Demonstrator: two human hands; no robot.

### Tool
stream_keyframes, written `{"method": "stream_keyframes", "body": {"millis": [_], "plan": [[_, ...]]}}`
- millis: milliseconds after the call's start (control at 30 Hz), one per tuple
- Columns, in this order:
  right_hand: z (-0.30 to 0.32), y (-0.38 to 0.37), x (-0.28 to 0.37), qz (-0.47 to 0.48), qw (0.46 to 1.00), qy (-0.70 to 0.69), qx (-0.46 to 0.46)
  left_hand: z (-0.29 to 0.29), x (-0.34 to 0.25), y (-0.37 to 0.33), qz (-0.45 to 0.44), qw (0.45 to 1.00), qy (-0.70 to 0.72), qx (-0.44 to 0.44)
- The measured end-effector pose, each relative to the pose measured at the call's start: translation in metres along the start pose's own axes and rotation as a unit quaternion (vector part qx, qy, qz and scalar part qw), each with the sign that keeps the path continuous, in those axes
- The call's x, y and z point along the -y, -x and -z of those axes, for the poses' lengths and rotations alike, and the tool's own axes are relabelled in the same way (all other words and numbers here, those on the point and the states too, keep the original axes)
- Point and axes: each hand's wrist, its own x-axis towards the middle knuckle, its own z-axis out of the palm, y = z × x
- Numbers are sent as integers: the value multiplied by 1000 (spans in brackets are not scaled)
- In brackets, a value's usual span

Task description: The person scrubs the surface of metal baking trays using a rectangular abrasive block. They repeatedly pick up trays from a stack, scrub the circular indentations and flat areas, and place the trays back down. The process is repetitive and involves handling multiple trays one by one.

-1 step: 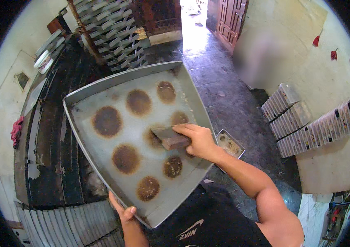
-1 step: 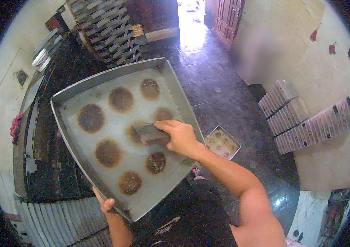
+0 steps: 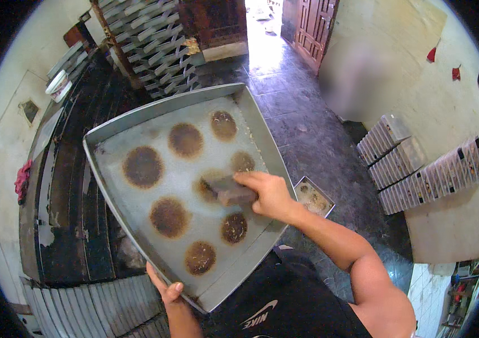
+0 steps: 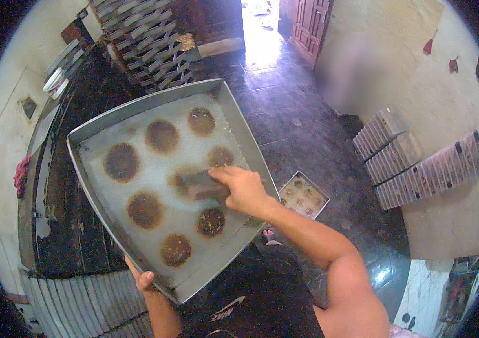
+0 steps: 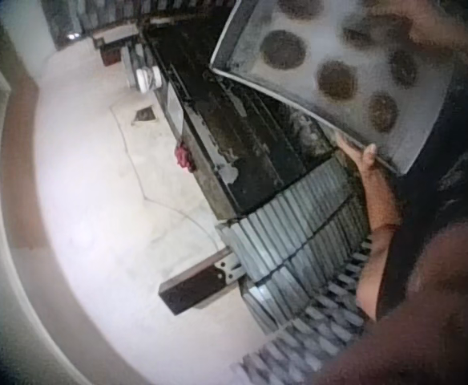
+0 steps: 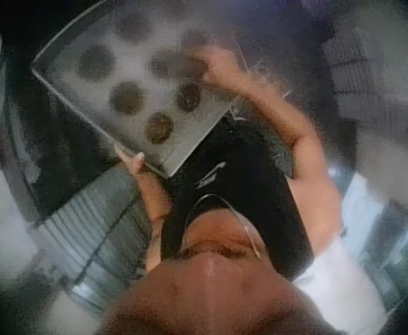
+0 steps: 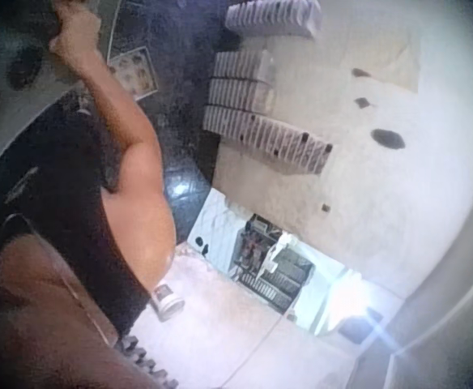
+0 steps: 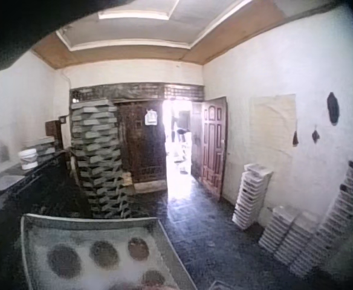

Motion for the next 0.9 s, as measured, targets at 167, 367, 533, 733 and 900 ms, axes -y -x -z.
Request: {"method": "stream_keyframes", "body": {"millis": [167,367,533,733,900], "plan": [[0,-2,11,125,991,31,-27,4,-13,5,-38,998,-44,20],[-11,25,25,138,989,32,45,27,-14,5,-5,999,39,-3],[-12,-47,-7,66,998,9,1,33,2,9,-70,993,-84,33],[-27,-4,14,118,991,53,25,13,-23,1,23,997,78,13],[-13,-92,-27,56,997,38,-34,22,-8,-5,-18,996,-71,51]]}}
